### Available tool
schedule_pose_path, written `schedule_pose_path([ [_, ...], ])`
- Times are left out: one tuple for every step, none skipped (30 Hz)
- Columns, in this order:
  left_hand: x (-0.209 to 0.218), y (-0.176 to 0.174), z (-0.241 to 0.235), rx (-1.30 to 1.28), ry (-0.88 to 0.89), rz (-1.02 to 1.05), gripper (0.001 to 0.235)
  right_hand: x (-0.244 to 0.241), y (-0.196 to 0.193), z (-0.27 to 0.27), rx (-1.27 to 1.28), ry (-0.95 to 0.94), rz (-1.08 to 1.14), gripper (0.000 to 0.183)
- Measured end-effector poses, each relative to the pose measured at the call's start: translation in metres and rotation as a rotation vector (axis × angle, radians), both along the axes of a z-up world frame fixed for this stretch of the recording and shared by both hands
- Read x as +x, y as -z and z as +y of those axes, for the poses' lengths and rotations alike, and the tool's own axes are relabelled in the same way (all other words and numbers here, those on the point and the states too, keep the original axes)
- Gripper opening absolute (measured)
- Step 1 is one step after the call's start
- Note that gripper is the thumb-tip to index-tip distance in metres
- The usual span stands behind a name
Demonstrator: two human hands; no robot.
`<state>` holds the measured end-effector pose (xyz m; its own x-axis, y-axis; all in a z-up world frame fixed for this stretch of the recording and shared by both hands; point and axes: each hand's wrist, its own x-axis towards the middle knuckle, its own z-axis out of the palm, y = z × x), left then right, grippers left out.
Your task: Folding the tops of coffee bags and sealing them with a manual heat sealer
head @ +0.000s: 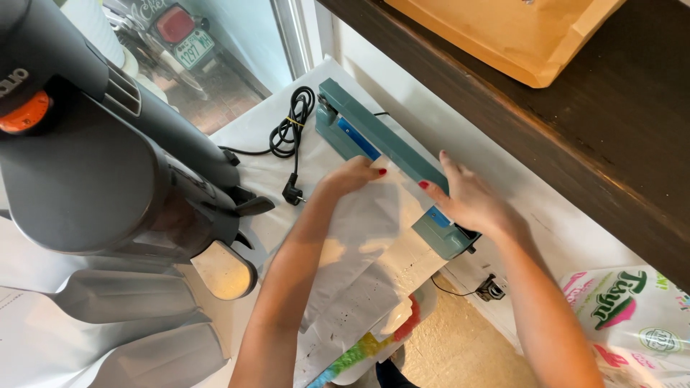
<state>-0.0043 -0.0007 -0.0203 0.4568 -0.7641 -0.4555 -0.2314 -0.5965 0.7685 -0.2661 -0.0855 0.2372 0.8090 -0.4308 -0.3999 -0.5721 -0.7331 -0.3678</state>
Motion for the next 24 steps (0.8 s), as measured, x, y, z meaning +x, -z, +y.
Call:
schedule_pose_path([
  [-0.001,0.0,0.0,0.003,-0.003,0.0,0.055,-0.001,0.022,-0.007,-0.032,-0.026,-0.038,0.078],
  [-0.001,-0.001,-0.001,0.007,-0.007,0.0,0.056,-0.003,0.045,-0.015,-0.064,-0.051,-0.077,0.08],
  [-0.002,-0.004,0.0,0.007,-0.007,-0.001,0.056,-0.003,0.055,-0.017,-0.064,-0.051,-0.077,0.08],
  [-0.004,-0.008,0.001,0.01,-0.002,-0.003,0.057,-0.004,0.065,-0.02,-0.11,-0.049,-0.099,0.082],
  [-0.004,-0.012,0.003,0.013,0.0,-0.006,0.057,-0.003,0.074,-0.022,-0.154,-0.049,-0.121,0.084],
  [-0.01,-0.022,0.005,0.015,-0.002,-0.008,0.057,-0.004,0.072,-0.018,-0.153,-0.051,-0.123,0.084],
  [-0.014,-0.033,0.008,0.015,0.002,-0.014,0.057,-0.004,0.07,-0.014,-0.195,-0.047,-0.112,0.088],
  [-0.018,-0.044,0.01,0.015,0.007,-0.02,0.057,-0.003,0.067,-0.01,-0.238,-0.042,-0.102,0.091],
  [-0.021,-0.052,0.012,0.012,-0.007,-0.025,0.057,-0.001,0.069,-0.011,-0.241,-0.056,-0.109,0.091],
  [-0.025,-0.061,0.014,0.009,-0.02,-0.017,0.057,0.0,0.071,-0.013,-0.242,-0.015,-0.089,0.096],
  [-0.031,-0.066,0.019,0.012,-0.033,-0.004,0.056,0.0,0.074,-0.012,-0.237,0.025,-0.064,0.101],
  [-0.032,-0.069,0.022,0.015,-0.047,-0.004,0.056,0.0,0.08,-0.012,-0.233,0.011,-0.065,0.101],
  [-0.032,-0.073,0.023,0.019,-0.016,-0.013,0.057,0.001,0.084,-0.014,-0.255,0.027,-0.028,0.102],
  [-0.032,-0.078,0.023,0.023,0.016,-0.023,0.059,0.002,0.087,-0.017,-0.277,0.043,0.009,0.102],
  [-0.029,-0.066,0.019,0.019,0.008,-0.029,0.059,0.001,0.087,-0.016,-0.281,0.036,0.002,0.102],
  [-0.027,-0.054,0.016,0.0,0.016,0.016,0.057,0.001,0.087,-0.015,-0.317,0.026,-0.006,0.102],
  [-0.023,-0.043,0.011,-0.021,0.024,0.059,0.055,0.0,0.086,-0.015,-0.355,0.017,-0.016,0.101],
  [-0.021,-0.047,0.012,-0.028,0.017,0.05,0.055,0.002,0.086,-0.014,-0.361,0.012,-0.026,0.101],
  [-0.023,-0.049,0.014,-0.034,-0.002,0.062,0.052,0.001,0.086,-0.012,-0.352,0.014,-0.038,0.1],
  [-0.025,-0.051,0.015,-0.04,-0.022,0.073,0.05,-0.001,0.086,-0.011,-0.342,0.016,-0.049,0.098],
  [-0.019,-0.041,0.011,-0.048,-0.032,0.068,0.05,-0.001,0.086,-0.011,-0.35,0.006,-0.056,0.098],
  [-0.014,-0.031,0.007,-0.071,-0.038,0.08,0.049,-0.001,0.086,-0.011,-0.346,0.007,-0.077,0.096],
  [-0.013,-0.019,0.002,-0.088,-0.033,0.097,0.049,-0.006,0.087,-0.009,-0.336,0.018,-0.091,0.093],
  [-0.011,-0.019,0.006,-0.09,-0.033,0.097,0.049,-0.004,0.087,-0.009,-0.338,0.018,-0.091,0.093],
])
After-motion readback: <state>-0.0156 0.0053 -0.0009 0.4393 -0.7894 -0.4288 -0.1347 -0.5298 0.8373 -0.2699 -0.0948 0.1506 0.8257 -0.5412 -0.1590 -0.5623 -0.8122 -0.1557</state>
